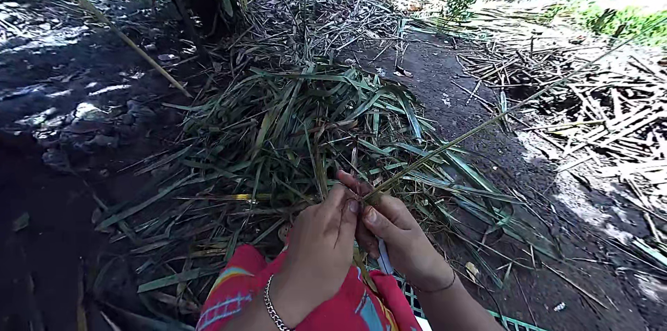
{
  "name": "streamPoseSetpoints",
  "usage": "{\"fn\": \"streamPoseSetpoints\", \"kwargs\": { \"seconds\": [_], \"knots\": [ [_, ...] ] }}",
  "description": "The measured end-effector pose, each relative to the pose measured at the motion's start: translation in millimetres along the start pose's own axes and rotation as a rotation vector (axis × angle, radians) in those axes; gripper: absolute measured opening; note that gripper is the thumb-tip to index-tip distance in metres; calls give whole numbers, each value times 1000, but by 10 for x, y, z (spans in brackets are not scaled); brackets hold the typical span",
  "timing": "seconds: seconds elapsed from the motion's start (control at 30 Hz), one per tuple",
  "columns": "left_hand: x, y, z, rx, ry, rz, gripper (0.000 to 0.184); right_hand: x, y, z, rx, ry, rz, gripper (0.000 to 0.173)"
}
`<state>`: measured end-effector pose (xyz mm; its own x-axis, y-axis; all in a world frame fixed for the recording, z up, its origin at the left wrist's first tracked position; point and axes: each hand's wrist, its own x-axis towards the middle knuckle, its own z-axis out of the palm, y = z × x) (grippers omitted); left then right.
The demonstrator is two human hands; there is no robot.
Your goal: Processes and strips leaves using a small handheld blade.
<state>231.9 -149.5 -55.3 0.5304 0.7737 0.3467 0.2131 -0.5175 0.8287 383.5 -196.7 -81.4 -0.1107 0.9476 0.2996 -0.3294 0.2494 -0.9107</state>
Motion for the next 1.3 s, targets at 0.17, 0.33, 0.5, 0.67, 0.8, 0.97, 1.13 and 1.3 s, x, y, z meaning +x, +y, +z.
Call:
{"fn": "streamPoseSetpoints", "kwargs": {
  "seconds": [0.17,0.33,0.5,0.67,0.8,0.97,1.13,1.3],
  "knots": [
    [46,113,-117,-494,-149,-317,25,-76,75,-47,-135,18,-51,48],
    [16,90,-82,-299,-132,-231,26,-113,3,-101,-235,72,-84,49],
    [13,50,-117,-131,-80,-136,26,-90,-252,-456,-245,278,-106,46],
    [14,26,-162,-37,-75,-136,26,-57,-435,-667,-170,382,-96,47],
    [45,-3,-205,-101,-137,-196,25,-79,-296,-378,-97,105,151,57],
    [26,-147,-401,-222,-165,-260,25,-6,-381,-596,-111,184,79,43],
    [-123,-258,-694,-387,-237,-386,29,75,-684,-1067,-207,344,2,42],
    [-330,-359,-1028,-491,-283,-514,35,97,-858,-1306,-179,416,-104,40]
  ]
}}
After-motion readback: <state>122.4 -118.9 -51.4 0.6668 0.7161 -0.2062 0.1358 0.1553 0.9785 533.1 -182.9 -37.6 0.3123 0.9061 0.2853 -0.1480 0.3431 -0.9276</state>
